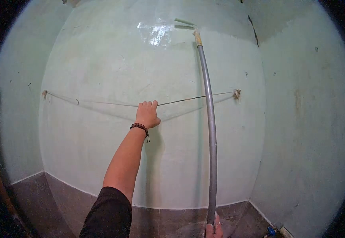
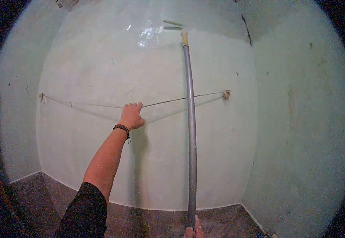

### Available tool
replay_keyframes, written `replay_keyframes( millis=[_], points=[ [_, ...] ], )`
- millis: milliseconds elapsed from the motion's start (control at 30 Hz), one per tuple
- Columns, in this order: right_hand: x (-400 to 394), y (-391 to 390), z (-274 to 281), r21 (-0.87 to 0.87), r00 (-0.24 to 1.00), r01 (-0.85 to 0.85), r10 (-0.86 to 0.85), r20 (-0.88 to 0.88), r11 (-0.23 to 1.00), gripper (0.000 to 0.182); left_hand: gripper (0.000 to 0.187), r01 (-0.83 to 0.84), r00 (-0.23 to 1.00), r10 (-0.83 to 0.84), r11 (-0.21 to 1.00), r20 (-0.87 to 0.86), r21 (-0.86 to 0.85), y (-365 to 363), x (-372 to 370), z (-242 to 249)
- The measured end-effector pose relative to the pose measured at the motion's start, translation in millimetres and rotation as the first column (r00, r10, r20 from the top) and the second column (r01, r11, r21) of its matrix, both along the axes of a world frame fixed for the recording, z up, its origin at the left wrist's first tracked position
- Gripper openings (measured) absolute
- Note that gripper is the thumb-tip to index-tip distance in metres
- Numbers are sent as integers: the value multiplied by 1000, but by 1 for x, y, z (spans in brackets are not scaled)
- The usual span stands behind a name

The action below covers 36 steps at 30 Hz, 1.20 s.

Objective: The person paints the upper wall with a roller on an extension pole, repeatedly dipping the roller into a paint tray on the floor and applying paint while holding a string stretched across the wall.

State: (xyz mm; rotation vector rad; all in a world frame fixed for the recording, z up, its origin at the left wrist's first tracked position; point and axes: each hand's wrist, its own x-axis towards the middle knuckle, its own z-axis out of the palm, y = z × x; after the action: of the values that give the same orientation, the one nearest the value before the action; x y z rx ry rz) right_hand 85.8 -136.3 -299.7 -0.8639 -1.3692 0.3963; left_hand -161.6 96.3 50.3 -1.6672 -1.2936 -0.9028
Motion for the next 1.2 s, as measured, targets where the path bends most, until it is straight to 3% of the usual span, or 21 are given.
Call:
replay_keyframes(
  millis=[67, 200, 267, 333, 400, 467, 533, 600, 667, 767, 900, 1067, 1133, 1200],
  points=[
    [2, 6, -13, 213, 916, 296, -340, 212, 931, 47, 50, 41, 999, -41, 994, -3, 99, 5, -1, -3],
    [-2, 3, -17, 217, 931, 306, -339, 134, 927, 44, 49, 59, 998, -55, 990, -38, 128, -3, -2, -3],
    [6, 9, -28, 160, 872, 338, -372, 317, 928, 38, 46, 54, 998, -53, 996, -21, 65, -5, -3, -3],
    [-14, -21, 39, -247, 919, 391, -360, 163, 887, 31, 44, 66, 998, -64, 994, -22, 92, -3, -5, -2],
    [-12, 6, 61, 120, 819, 535, -548, 169, 836, 38, 43, 84, 996, -82, 990, -25, 111, 1, -5, -4],
    [-1, 45, 96, 440, 744, 550, -656, 127, 710, 43, 42, 119, 993, -118, 986, -14, 118, 3, -5, -5],
    [-7, 44, 155, 222, 801, 518, -560, 212, 826, 53, 42, 120, 993, -119, 988, -17, 97, -2, -5, -5],
    [3, 81, 202, 302, 768, 521, -593, 242, 798, 54, 42, 116, 993, -116, 990, -8, 84, -4, -5, -3],
    [0, 95, 253, 196, 783, 537, -571, 246, 820, 54, 42, 90, 996, -90, 994, -9, 66, -5, -5, -4],
    [-1, 110, 277, 204, 790, 530, -567, 233, 823, 54, 41, 67, 998, -67, 997, 0, 43, -15, -3, -4],
    [-16, 110, 201, 147, 772, 564, -582, 258, 813, 54, 42, 94, 996, -93, 993, -16, 73, -15, -4, -6],
    [-23, 87, 32, -71, 806, 552, -510, 299, 831, 61, 42, 5, 999, -4, 1000, -32, 6, -26, 1, -3],
    [-30, 84, -35, -16, 792, 555, -522, 317, 832, 61, 41, -15, 999, 16, 1000, -33, 13, -29, 2, -3],
    [-39, 76, -50, -11, 799, 545, -514, 312, 839, 62, 40, -38, 999, 39, 999, -32, 17, -33, 3, -1]
  ],
)
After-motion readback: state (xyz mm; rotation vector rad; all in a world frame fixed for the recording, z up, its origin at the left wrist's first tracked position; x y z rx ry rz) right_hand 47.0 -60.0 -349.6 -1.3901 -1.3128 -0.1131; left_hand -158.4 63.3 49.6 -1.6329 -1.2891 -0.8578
